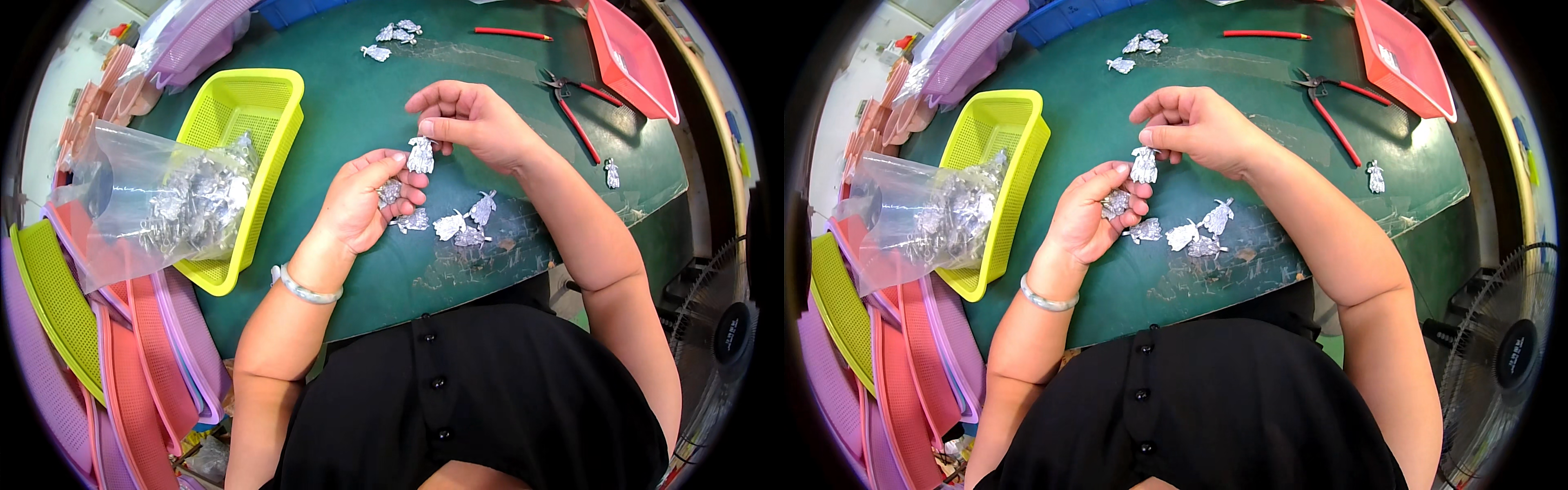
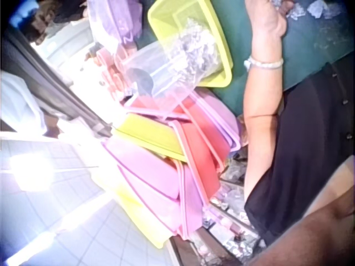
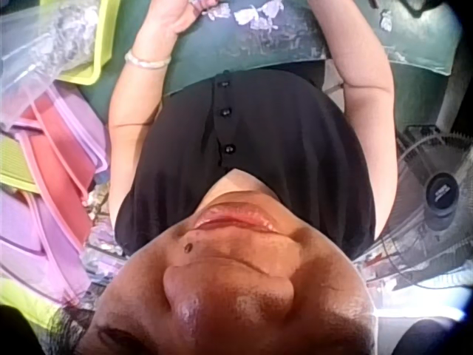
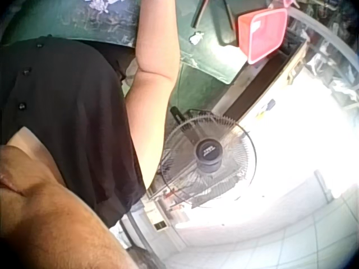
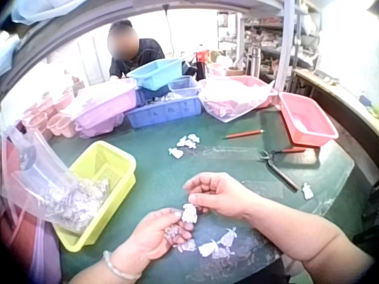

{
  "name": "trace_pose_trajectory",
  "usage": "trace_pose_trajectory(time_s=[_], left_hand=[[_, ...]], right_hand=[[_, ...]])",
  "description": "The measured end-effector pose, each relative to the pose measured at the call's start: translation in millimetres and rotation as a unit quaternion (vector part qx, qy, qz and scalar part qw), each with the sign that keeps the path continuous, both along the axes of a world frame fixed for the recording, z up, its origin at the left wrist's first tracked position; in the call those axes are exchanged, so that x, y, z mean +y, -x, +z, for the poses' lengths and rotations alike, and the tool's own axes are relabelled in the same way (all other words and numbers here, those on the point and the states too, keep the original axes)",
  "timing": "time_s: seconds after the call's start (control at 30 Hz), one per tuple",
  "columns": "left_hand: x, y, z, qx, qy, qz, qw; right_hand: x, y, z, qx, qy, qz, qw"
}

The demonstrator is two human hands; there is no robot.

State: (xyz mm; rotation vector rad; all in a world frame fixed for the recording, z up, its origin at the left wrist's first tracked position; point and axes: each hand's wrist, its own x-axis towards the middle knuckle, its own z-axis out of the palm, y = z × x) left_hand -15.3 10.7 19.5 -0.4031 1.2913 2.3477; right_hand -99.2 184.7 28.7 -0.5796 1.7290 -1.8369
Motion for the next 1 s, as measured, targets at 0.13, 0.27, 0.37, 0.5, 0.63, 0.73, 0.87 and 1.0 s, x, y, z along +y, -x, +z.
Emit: trace_pose_trajectory(time_s=[0.13, 0.27, 0.37, 0.5, 0.63, 0.73, 0.87, 1.0], left_hand=[[0.4, -0.3, 0.1, -0.001, -0.002, -0.004, 1.000], [1.0, 0.4, 0.9, -0.007, 0.003, -0.007, 1.000], [0.5, 0.2, -0.1, -0.001, 0.000, -0.008, 1.000], [-0.8, 0.2, -1.7, 0.004, -0.014, -0.012, 1.000], [2.7, -0.4, 3.1, -0.005, -0.022, -0.010, 1.000], [3.2, 0.2, 4.1, -0.014, -0.043, -0.019, 0.999], [2.4, -1.2, -0.8, 0.002, -0.054, -0.026, 0.998], [0.7, -1.2, -2.9, 0.005, -0.052, -0.028, 0.998]], right_hand=[[0.2, -0.7, 1.3, 0.007, -0.011, -0.003, 1.000], [0.4, 0.0, 1.1, 0.008, -0.014, 0.000, 1.000], [0.5, -0.3, 1.1, 0.008, -0.014, 0.004, 1.000], [0.5, -0.8, 2.4, 0.007, -0.015, 0.005, 1.000], [0.4, -1.2, 2.4, -0.010, 0.007, 0.011, 1.000], [0.8, -0.6, 0.6, -0.012, 0.027, 0.026, 0.999], [0.7, -0.8, 0.6, 0.002, 0.065, 0.052, 0.997], [1.6, -0.7, 1.0, 0.035, 0.065, 0.064, 0.995]])
